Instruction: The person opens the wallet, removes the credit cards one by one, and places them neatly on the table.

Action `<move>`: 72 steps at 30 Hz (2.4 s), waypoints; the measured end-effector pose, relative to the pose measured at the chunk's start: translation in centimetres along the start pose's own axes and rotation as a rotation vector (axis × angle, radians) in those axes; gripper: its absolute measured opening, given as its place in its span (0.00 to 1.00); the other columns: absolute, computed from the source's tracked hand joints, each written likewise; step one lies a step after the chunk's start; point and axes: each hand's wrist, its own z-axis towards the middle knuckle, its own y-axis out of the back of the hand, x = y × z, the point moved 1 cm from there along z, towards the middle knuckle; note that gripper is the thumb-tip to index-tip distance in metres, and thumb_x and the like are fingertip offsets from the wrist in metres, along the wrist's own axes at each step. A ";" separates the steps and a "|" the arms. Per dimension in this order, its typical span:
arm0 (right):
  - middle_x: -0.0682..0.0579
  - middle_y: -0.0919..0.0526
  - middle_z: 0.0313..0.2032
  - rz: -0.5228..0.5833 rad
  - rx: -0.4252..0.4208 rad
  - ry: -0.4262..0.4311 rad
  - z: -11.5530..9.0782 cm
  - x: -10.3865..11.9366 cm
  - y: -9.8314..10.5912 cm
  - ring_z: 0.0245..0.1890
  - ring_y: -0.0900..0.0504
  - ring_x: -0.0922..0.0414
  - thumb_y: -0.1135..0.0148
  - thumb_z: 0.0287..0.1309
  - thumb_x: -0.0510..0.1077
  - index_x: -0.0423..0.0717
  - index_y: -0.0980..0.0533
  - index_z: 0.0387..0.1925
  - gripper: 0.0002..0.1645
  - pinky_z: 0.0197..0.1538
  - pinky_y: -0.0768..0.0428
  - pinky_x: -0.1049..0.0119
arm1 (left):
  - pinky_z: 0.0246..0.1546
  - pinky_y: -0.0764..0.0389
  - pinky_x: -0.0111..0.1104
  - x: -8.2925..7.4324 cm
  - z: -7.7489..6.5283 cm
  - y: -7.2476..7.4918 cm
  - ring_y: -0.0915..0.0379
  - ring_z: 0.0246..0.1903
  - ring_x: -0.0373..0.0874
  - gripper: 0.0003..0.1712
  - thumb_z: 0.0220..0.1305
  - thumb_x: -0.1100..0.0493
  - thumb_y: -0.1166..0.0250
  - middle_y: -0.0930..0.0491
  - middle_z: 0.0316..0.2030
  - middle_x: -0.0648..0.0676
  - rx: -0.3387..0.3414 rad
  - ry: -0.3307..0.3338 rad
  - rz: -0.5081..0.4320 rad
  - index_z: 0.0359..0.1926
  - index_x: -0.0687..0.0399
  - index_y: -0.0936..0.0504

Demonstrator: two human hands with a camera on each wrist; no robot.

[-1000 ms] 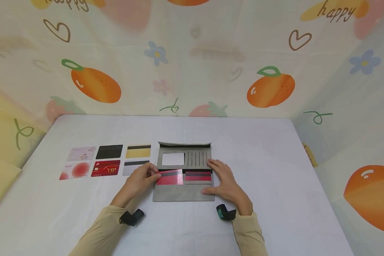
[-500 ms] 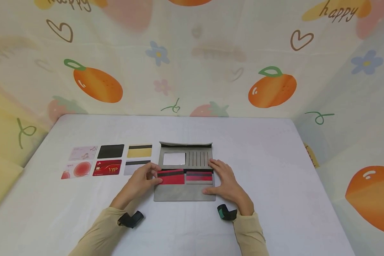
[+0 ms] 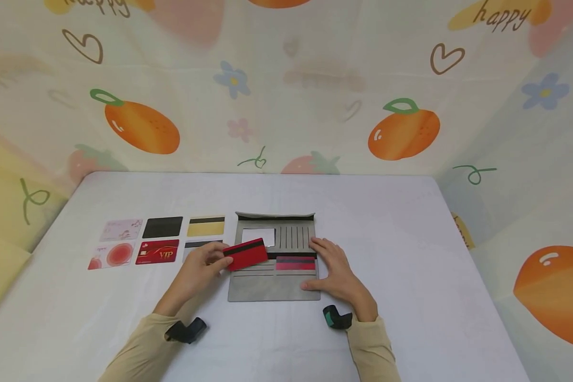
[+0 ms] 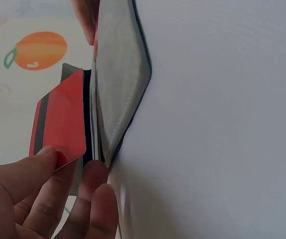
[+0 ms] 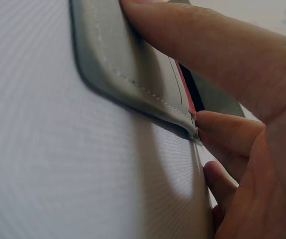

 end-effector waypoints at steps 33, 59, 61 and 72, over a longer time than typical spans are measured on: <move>0.38 0.41 0.73 0.006 0.005 -0.009 0.0 0.2 0.0 0.74 0.49 0.34 0.21 0.41 0.52 0.35 0.38 0.71 0.59 0.71 0.55 0.30 | 0.33 0.20 0.25 2.0 -3.3 5.8 0.20 0.28 0.41 0.21 0.63 0.61 0.32 0.16 0.32 0.55 0.013 0.027 0.046 0.57 0.59 0.21; 0.39 0.41 0.74 -0.009 0.001 -0.021 -0.1 0.3 0.0 0.74 0.49 0.35 0.21 0.41 0.52 0.37 0.39 0.72 0.59 0.69 0.51 0.29 | 0.32 0.23 0.27 4.3 -3.6 6.7 0.27 0.35 0.45 0.24 0.63 0.59 0.32 0.20 0.33 0.53 0.019 0.124 0.201 0.60 0.58 0.21; 0.39 0.41 0.74 -0.009 0.002 -0.022 -0.1 0.3 0.0 0.74 0.49 0.35 0.21 0.41 0.52 0.38 0.39 0.72 0.59 0.69 0.51 0.29 | 0.32 0.23 0.27 4.3 -3.6 6.7 0.28 0.35 0.45 0.24 0.63 0.58 0.32 0.21 0.33 0.53 0.019 0.134 0.216 0.60 0.58 0.21; 0.39 0.41 0.74 -0.001 0.006 -0.025 -0.1 0.3 0.0 0.75 0.50 0.35 0.21 0.41 0.53 0.37 0.39 0.72 0.59 0.70 0.53 0.30 | 0.33 0.24 0.27 4.6 -3.7 7.0 0.28 0.35 0.45 0.26 0.63 0.57 0.32 0.23 0.32 0.53 0.040 0.146 0.245 0.60 0.61 0.22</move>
